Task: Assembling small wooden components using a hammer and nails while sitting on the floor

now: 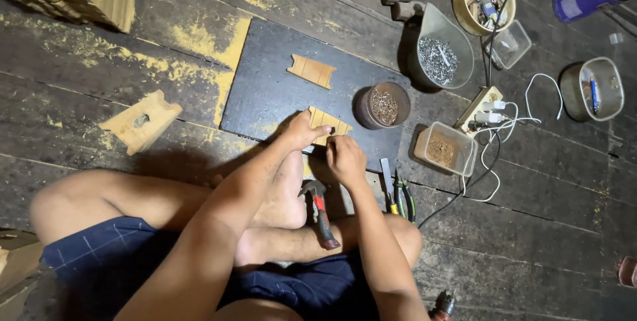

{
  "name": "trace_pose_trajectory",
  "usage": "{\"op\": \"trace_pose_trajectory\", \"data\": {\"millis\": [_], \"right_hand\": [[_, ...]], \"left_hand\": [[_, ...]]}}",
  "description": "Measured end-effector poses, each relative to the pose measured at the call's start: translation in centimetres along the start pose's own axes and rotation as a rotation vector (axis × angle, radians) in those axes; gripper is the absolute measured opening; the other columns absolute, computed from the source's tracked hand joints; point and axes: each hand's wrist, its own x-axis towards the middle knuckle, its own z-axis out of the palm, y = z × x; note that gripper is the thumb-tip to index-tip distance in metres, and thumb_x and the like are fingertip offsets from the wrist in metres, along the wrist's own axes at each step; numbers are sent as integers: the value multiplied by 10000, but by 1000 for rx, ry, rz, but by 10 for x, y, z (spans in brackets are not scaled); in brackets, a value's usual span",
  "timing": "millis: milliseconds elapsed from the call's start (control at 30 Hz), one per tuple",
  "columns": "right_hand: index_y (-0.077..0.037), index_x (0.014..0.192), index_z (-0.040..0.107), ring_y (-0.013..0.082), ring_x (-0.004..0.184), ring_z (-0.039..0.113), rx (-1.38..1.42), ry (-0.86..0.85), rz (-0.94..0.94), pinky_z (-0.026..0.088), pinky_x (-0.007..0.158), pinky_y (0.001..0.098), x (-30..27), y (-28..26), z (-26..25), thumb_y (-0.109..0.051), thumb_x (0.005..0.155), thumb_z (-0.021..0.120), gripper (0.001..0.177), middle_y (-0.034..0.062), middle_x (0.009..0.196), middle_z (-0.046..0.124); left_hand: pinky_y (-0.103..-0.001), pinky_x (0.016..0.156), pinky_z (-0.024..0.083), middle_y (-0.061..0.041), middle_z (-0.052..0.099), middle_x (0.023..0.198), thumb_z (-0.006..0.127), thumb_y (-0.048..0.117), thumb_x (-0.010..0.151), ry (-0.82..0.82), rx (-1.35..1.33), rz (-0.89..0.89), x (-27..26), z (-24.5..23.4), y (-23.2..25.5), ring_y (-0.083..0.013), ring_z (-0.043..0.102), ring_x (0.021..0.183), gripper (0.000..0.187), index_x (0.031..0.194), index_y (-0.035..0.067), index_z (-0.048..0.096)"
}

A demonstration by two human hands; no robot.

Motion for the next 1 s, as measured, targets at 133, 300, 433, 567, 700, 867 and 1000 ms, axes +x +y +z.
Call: {"op": "trace_pose_trajectory", "data": {"millis": [133,300,433,567,700,867,1000], "right_hand": [[-170,989,662,306,932,695,-53,-6,-29,586,770,445,7,0,2,-283,922,650,132,74,866,662],[-184,970,674,307,970,696,-20,-133,63,590,811,466,17,-2,4,-281,909,652,116,69,907,677],[-185,922,690,320,953,700,85,-88,94,589,803,469,5,-2,0,-256,902,702,75,70,877,682],[-78,1106,674,412,1043,682,166,-180,256,556,893,551,-44,-51,-43,-355,905,743,349,185,1010,698],[-129,1400,522,400,1229,651,174,-724,514,532,1012,558,-101,-56,-31,-606,912,639,692,206,1242,704],[-107,1377,588,446,1178,661,325,-590,535,526,983,567,-121,-52,-37,-318,943,621,484,263,1140,725],[-138,1143,512,328,463,628,1739,-40,561,586,396,477,-134,-27,-22,-210,1052,526,116,252,781,624]], "left_hand": [[-481,936,555,-271,710,1153,827,559,754,-3,58,-20,7,1,-5,-419,667,1159,717,1138,-20,650],[-476,990,548,-269,704,1191,857,470,777,-10,-13,-18,4,-2,0,-405,652,1195,682,1192,-26,642],[-449,986,555,-214,720,1169,873,464,793,-16,-63,-65,3,-1,2,-352,669,1180,643,1183,7,646],[-466,996,545,-242,712,1184,837,428,823,-7,-63,-42,0,-4,1,-366,658,1194,600,1166,-20,634],[-465,1008,537,-243,694,1225,817,478,840,17,-32,-75,0,-6,11,-359,645,1227,624,1186,-3,624],[-477,1058,502,-263,643,1314,800,535,840,-13,21,-108,4,2,-3,-365,590,1301,747,1273,-32,580],[-486,1097,470,-282,609,1360,805,541,847,-6,11,-100,9,1,1,-383,563,1331,832,1341,-77,546]]}}
